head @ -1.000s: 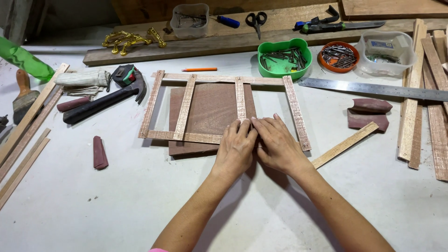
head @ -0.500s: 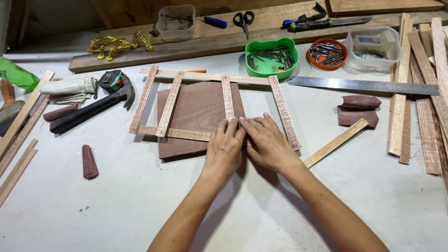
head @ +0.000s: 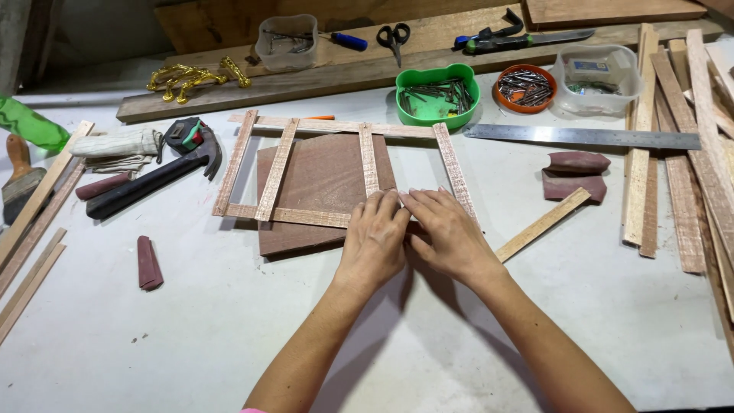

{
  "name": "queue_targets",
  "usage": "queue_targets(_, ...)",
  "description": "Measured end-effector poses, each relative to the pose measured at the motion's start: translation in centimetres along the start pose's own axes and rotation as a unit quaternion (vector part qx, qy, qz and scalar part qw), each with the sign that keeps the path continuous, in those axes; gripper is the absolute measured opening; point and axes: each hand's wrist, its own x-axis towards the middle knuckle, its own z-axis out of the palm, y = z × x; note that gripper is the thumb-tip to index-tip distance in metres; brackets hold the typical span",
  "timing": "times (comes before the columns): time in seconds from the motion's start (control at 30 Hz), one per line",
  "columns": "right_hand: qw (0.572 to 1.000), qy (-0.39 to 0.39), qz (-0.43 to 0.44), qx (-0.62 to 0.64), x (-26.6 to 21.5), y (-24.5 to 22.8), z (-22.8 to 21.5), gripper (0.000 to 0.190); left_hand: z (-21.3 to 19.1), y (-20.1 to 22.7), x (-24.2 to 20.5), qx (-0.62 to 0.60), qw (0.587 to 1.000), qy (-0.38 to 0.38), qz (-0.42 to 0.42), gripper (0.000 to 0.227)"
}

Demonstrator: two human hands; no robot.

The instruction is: Assembling a wooden frame by measuring, sanding, and hammering wooden strips on a workbench.

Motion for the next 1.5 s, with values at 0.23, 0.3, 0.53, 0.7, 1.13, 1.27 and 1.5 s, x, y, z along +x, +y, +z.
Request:
queue_targets(0.23, 0.999, 0.029, 0.032, -0.01, -2.4, 0.8, -3.3, 0.065, 1.2, 3.0, 1.6, -0.019, 0.999, -0.011, 0.038, 0.044)
queue_targets(0.3, 0.998, 0.04, 0.046, -0.023, -3.1, 1.4, -3.9, 0.064, 1.5, 3.8, 2.2, -0.035, 0.998, 0.006, 0.053, 0.042)
queue_targets(0.53, 0.994, 0.071, 0.082, -0.024, -5.7, 4.5, -6.2, 0.057, 3.3, 7.0, 4.8, -0.09, 0.991, 0.025, 0.094, 0.04)
queue_targets(0.7, 0.985, 0.091, 0.137, -0.052, -6.9, 8.0, -8.1, 0.048, 4.9, 9.5, 7.6, -0.137, 0.982, 0.057, 0.12, 0.034)
queue_targets(1.13, 0.968, 0.115, 0.163, -0.154, -5.7, 19.6, -8.6, 0.054, 8.4, 14.7, 10.4, -0.115, 0.982, -0.028, 0.144, 0.011)
queue_targets(1.27, 0.966, 0.11, 0.192, -0.133, -5.7, 20.0, -8.5, 0.03, 9.6, 15.7, 9.5, -0.052, 0.986, -0.043, 0.151, 0.016)
queue_targets(1.5, 0.947, 0.217, 0.081, -0.223, -7.7, 16.0, -9.9, 0.021, 11.3, 16.7, 9.3, -0.018, 0.993, 0.0, 0.116, 0.018)
